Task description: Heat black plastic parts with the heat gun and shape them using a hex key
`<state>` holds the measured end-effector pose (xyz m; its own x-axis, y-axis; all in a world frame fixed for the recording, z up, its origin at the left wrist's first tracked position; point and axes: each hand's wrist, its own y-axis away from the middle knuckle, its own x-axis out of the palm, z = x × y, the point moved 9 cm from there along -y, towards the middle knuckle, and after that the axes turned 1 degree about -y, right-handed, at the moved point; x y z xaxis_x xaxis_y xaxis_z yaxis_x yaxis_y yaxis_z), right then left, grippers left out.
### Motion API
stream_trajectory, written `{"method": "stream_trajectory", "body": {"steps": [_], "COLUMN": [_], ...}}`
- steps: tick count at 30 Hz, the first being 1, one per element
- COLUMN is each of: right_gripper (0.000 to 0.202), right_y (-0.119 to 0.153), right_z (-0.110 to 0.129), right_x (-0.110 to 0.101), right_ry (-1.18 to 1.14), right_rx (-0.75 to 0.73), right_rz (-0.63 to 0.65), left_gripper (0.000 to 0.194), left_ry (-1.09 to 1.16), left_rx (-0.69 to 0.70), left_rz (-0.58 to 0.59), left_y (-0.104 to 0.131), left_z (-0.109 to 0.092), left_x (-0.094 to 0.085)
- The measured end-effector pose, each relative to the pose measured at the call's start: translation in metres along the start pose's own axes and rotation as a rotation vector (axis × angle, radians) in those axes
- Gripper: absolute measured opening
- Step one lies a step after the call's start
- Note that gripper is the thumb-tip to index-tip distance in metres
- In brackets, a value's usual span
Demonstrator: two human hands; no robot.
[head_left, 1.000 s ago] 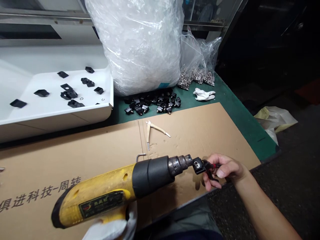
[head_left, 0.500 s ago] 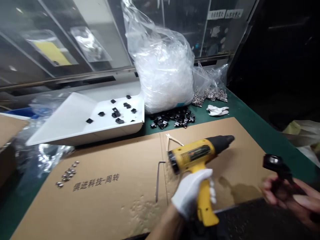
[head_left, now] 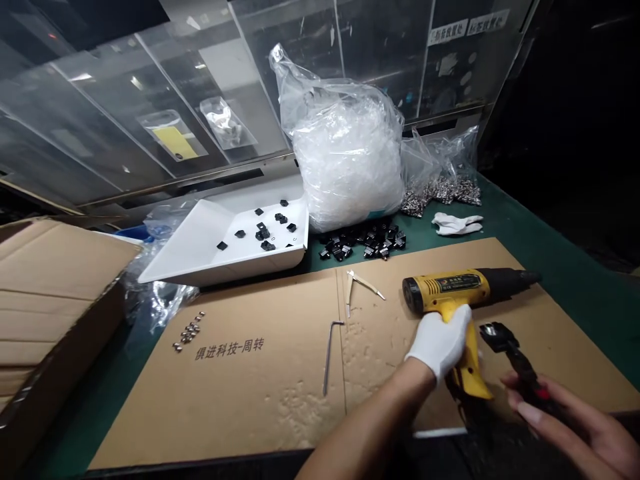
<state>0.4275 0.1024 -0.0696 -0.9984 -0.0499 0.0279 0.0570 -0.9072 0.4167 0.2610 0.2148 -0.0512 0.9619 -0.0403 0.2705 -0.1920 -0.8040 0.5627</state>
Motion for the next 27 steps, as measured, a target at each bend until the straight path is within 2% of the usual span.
{"method": "stream_trajectory", "body": {"steps": [3,6,7,8,9,10,11,12,14,16,19,22,27], "right_gripper": [0.046,0.050,0.051,0.052,0.053,0.053,0.052,0.050,0.044,0.038,0.032,0.030,0.022], "right_y": [0.003,0.003,0.003,0.004,0.006,0.007,0.008,0.009,0.007,0.003,-0.008,-0.015,-0.016], "right_z": [0.034,0.058,0.060,0.061,0.061,0.060,0.060,0.061,0.063,0.065,0.066,0.066,0.067], "right_x": [0.022,0.057,0.068,0.077,0.088,0.100,0.115,0.132,0.168,0.197,0.217,0.221,0.216], "right_ry": [0.114,0.177,0.197,0.220,0.247,0.281,0.317,0.352,0.412,0.467,0.551,0.620,0.723], "right_rx": [-0.038,-0.093,-0.098,-0.105,-0.115,-0.129,-0.148,-0.168,-0.197,-0.205,-0.205,-0.225,-0.246], "right_rz": [-0.134,-0.044,-0.016,-0.005,0.003,0.017,0.045,0.091,0.208,0.281,0.277,0.246,0.187], "left_gripper": [0.034,0.029,0.028,0.031,0.032,0.035,0.041,0.044,0.037,0.023,0.022,0.018,0.013], "left_ry": [-0.291,-0.491,-0.586,-0.834,-1.043,-1.198,-1.345,-1.460,-1.589,-1.599,-1.518,-1.410,-1.207], "left_rx": [0.084,0.146,0.167,0.211,0.256,0.267,0.255,0.220,0.137,0.084,0.072,0.107,0.164], "left_rz": [-0.054,-0.073,-0.133,-0.255,-0.424,-0.577,-0.682,-0.745,-0.747,-0.705,-0.713,-0.710,-0.669], "left_y": [0.026,0.064,0.078,0.093,0.110,0.127,0.140,0.148,0.152,0.147,0.138,0.136,0.144], "left_z": [-0.024,-0.042,-0.046,-0.054,-0.064,-0.070,-0.072,-0.071,-0.062,-0.052,-0.047,-0.049,-0.048], "left_x": [-0.028,-0.063,-0.083,-0.106,-0.131,-0.154,-0.173,-0.189,-0.208,-0.217,-0.223,-0.232,-0.259]}}
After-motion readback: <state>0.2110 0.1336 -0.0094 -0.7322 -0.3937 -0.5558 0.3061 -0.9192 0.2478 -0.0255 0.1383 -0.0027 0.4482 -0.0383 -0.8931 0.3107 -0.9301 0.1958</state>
